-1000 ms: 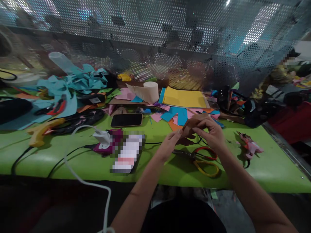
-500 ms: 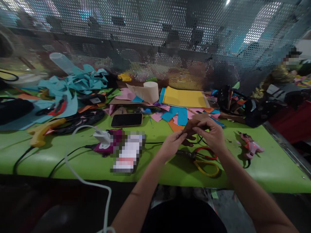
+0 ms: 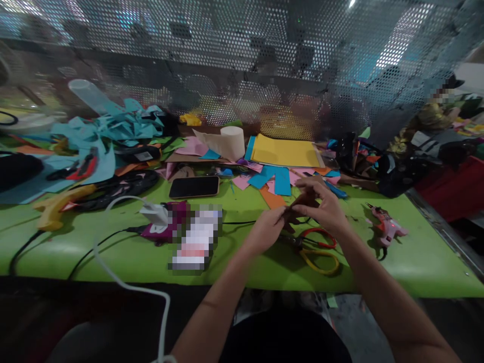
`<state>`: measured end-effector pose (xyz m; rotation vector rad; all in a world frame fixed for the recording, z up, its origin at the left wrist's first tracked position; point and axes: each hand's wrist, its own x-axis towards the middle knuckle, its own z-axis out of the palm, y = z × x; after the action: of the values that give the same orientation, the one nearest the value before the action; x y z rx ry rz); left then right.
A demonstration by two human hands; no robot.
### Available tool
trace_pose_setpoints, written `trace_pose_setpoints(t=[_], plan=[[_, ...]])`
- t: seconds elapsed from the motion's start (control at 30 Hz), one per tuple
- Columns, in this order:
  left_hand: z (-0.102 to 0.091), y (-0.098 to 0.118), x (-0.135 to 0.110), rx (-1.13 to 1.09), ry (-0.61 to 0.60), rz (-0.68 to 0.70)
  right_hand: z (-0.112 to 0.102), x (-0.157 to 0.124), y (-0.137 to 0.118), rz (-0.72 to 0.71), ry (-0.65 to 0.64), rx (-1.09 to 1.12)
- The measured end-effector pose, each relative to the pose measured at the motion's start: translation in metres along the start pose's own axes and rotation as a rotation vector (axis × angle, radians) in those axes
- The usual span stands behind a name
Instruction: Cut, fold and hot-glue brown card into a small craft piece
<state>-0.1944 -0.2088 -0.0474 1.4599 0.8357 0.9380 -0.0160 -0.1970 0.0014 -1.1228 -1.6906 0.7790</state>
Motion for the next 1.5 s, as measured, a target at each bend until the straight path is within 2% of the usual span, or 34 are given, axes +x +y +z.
trace_pose_setpoints(t=[0.1,0.17,0.37,0.5,0.73,1.1,1.3,1.5], plan=[[0.000,-0.001,-0.001,0.125,-0.057,0.009,0.000,-0.001,-0.002,0.185,-0.128,0.125],[0.000,-0.001,-0.001,0.128,-0.064,-0.001,-0.001,-0.001,-0.001,0.270,-0.146,0.168],[-0.003,0.008,0.000,-0.035,0.076,-0.075,-0.018,0.005,0.007,0.141,0.115,0.048],[-0.003,0.012,0.001,-0.152,0.133,-0.062,-0.026,0.006,0.009,0.139,0.186,0.081],[0.000,0.006,0.003,-0.199,0.152,-0.010,-0.021,0.001,0.011,0.173,0.159,0.049],[-0.001,0.012,0.002,-0.164,0.222,-0.015,-0.019,0.001,0.011,0.154,0.112,0.047],[0.000,0.013,0.002,-0.185,0.179,-0.027,-0.021,0.001,0.009,0.112,0.102,0.014],[-0.001,0.011,0.002,-0.097,0.158,-0.014,-0.018,-0.001,0.007,0.119,0.085,0.018]])
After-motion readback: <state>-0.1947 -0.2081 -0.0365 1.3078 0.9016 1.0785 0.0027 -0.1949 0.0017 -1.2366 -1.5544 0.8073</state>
